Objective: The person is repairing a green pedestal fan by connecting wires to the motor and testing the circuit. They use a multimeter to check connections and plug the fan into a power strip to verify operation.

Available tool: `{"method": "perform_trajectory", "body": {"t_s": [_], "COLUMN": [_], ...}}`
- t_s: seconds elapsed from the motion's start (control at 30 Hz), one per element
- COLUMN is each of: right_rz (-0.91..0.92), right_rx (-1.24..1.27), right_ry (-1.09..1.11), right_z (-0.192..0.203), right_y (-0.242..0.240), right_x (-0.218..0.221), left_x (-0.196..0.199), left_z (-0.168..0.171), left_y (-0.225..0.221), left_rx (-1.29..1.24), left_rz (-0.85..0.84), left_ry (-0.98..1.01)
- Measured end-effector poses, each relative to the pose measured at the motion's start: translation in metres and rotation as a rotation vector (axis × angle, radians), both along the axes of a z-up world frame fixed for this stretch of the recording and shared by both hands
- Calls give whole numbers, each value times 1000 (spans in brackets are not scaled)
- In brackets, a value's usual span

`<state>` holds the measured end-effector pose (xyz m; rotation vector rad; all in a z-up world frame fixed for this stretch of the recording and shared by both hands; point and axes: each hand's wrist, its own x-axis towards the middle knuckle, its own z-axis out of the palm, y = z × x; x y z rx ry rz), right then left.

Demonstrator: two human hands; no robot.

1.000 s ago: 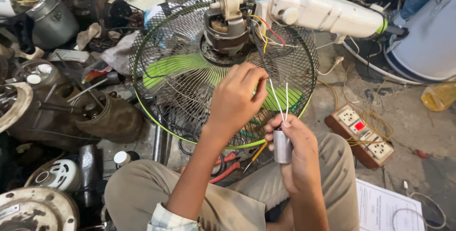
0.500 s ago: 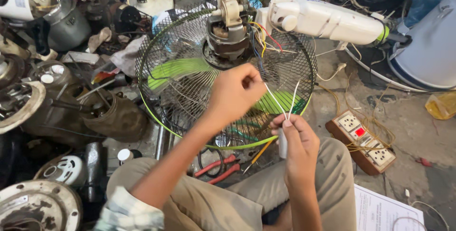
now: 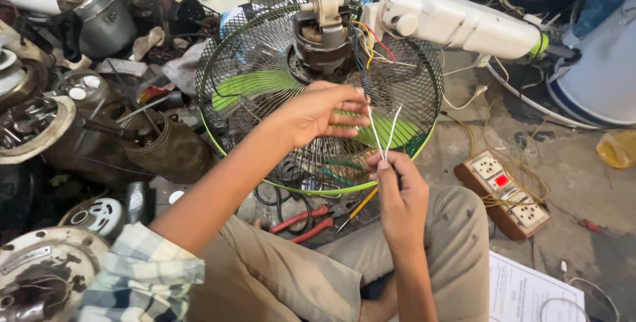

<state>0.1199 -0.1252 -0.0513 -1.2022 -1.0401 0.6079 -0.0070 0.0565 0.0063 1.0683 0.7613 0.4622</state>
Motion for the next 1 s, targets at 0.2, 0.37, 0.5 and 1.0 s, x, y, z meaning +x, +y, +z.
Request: {"method": "perform_trajectory", "body": {"t_s": [0.2, 0.37, 0.5, 1.0], "right_rz": [40, 53, -15, 309], "right_rx": [-12, 34, 67, -209], "right_ry": [30, 61, -38, -333], "right_z": [-3, -5, -9, -138], "right_y": [0, 4, 1, -72], "right_x": [0, -9, -22, 50], "left_x": [21, 56, 80, 10], "left_z": [-14, -42, -58, 5], "left_y": [10, 42, 54, 4], "left_rx": [54, 51, 31, 130], "left_rz": [83, 211, 407, 276], "left_ry": [-114, -67, -138, -59]}}
